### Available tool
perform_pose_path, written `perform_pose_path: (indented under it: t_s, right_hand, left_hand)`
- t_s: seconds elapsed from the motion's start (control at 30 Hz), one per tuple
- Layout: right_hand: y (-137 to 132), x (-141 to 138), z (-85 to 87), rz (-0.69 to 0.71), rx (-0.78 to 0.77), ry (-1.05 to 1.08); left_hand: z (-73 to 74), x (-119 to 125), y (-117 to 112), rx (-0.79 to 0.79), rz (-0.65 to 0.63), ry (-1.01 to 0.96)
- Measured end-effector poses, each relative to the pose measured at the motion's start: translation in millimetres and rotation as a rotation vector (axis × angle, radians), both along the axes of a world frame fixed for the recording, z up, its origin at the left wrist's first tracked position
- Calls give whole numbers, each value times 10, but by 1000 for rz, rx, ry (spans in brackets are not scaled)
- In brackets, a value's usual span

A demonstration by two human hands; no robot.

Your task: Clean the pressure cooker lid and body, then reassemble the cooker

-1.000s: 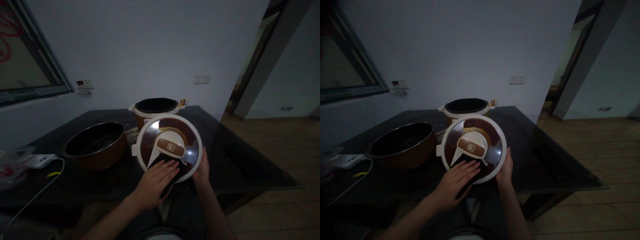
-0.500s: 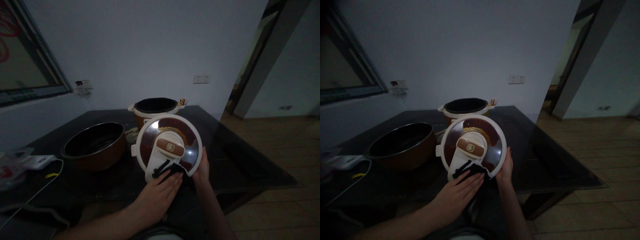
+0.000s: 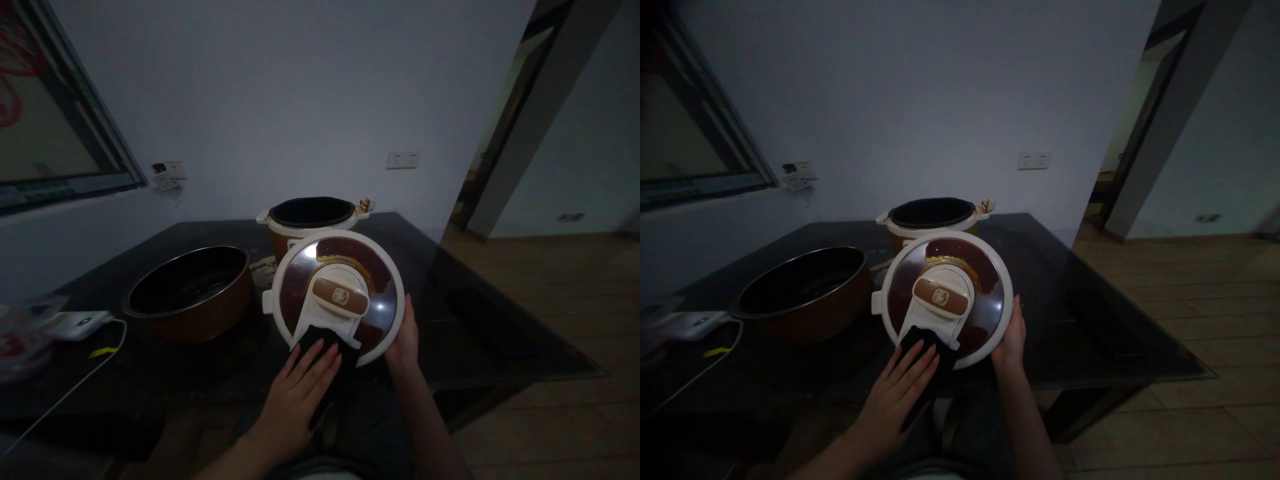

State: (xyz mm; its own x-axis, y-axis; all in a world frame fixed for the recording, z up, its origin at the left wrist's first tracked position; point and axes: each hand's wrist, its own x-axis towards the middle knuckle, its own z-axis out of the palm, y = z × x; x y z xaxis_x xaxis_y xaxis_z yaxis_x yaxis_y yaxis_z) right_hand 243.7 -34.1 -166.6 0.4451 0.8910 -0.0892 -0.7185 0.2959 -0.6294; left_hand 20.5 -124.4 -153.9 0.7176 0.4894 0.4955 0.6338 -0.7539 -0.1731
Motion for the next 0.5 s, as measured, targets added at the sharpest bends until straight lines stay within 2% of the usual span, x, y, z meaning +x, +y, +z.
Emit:
perform_pose_path:
  t_s: [0.13, 0.27, 0.4, 0.5]
  right_hand:
    - [-3, 5, 37, 34, -77, 47]
    - [-9, 1, 66, 4, -109, 82]
    - [-15, -6, 67, 19, -109, 83]
    - [-19, -12, 77, -4, -128, 106]
  left_hand:
    - [14, 18, 54, -40, 151, -162]
    - [118, 113, 167, -111, 271, -335]
    - [278, 251, 250, -235, 212, -637]
    - [430, 374, 249, -485, 176, -1047]
